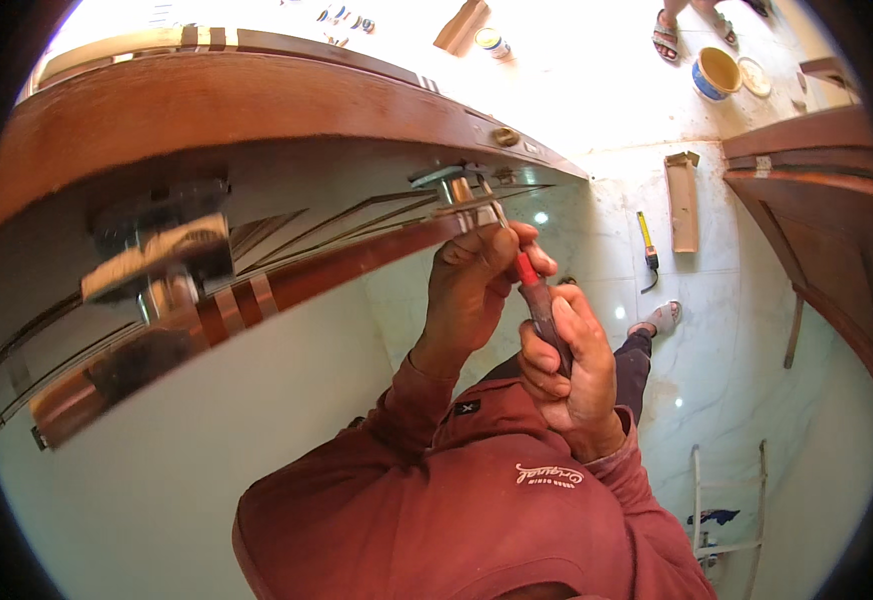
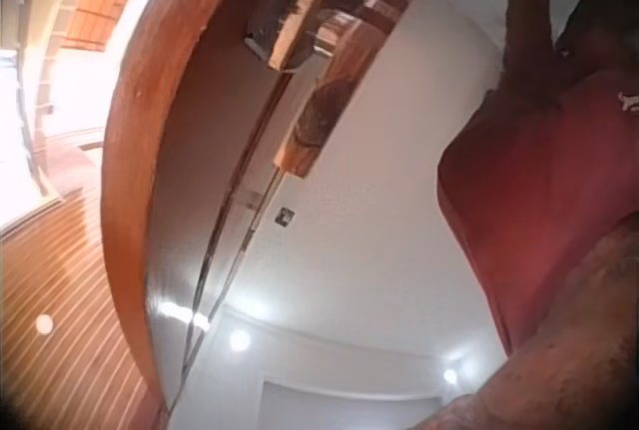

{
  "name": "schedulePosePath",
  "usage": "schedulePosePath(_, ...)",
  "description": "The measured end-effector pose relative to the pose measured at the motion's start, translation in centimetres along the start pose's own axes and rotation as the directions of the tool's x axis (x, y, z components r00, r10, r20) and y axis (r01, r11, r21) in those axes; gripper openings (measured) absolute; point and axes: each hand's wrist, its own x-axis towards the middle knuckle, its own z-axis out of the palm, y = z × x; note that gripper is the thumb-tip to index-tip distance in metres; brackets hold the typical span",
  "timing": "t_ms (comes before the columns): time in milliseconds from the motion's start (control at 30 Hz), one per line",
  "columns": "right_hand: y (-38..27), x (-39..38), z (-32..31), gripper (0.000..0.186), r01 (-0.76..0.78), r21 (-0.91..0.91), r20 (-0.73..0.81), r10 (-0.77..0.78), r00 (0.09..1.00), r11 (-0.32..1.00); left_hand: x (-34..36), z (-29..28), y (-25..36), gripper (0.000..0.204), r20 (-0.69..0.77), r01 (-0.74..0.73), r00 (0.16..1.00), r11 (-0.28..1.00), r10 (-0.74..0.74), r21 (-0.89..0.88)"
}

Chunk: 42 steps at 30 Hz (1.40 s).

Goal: The person installs a door lock on a wooden door using a screwdriver. They repeatedly tighten screws on the lock mechanism, retrieve additional screws from a cardboard box, and adjust the lock plate while sitting on the floor.

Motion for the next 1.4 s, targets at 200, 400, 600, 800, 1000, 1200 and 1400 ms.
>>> schedulePosePath(200, 0.8, -0.2, -1.2, 0.023, -0.116, 0.242, 0.156, 0.079, 0.985, 0.963, -0.2, 0.8, 0.2, 0.024, -0.006, -0.087, 0.996, 0.994, 0.088, 0.071)
schedulePosePath(400, 1.8, 1.4, -3.2, 0.022, -0.02, 0.106, 0.255, -0.008, 0.967, 0.994, -0.3, 0.2, 0.6, 0.026, 0.064, -0.092, 0.994, 0.993, 0.087, 0.08)
schedulePosePath(600, 1.7, 0.2, -2.7, 0.023, 0.101, -0.075, 0.217, -0.082, 0.973, 0.992, -1.1, -1.1, 0.2, 0.032, 0.125, -0.102, 0.988, 0.993, 0.094, 0.061)
schedulePosePath(800, 0.5, -0.9, -1.9, 0.029, 0.277, -0.512, 0.126, -0.248, 0.961, 0.813, -1.6, -2.2, 0.1, 0.032, 0.086, -0.155, 0.986, 0.97, 0.141, 0.186)
schedulePosePath(1000, 2.6, -5.0, -3.5, 0.031, 0.333, -0.896, 0.145, -0.516, 0.844, 0.292, -0.5, -4.1, -1.3, 0.033, 0.129, -0.25, 0.966, 0.937, 0.225, 0.243)
schedulePosePath(1200, 7.9, -6.0, -2.3, 0.037, 0.374, -0.922, 0.352, -0.611, 0.709, -0.097, 0.4, -6.4, -3.2, 0.044, 0.297, -0.264, 0.924, 0.964, 0.242, 0.038)
schedulePosePath(1400, 12.9, -3.1, -1.0, 0.045, 0.264, -0.875, 0.478, -0.634, 0.608, -0.406, 0.2, -7.5, -2.3, 0.048, 0.352, -0.153, 0.911, 0.97, 0.213, -0.19)
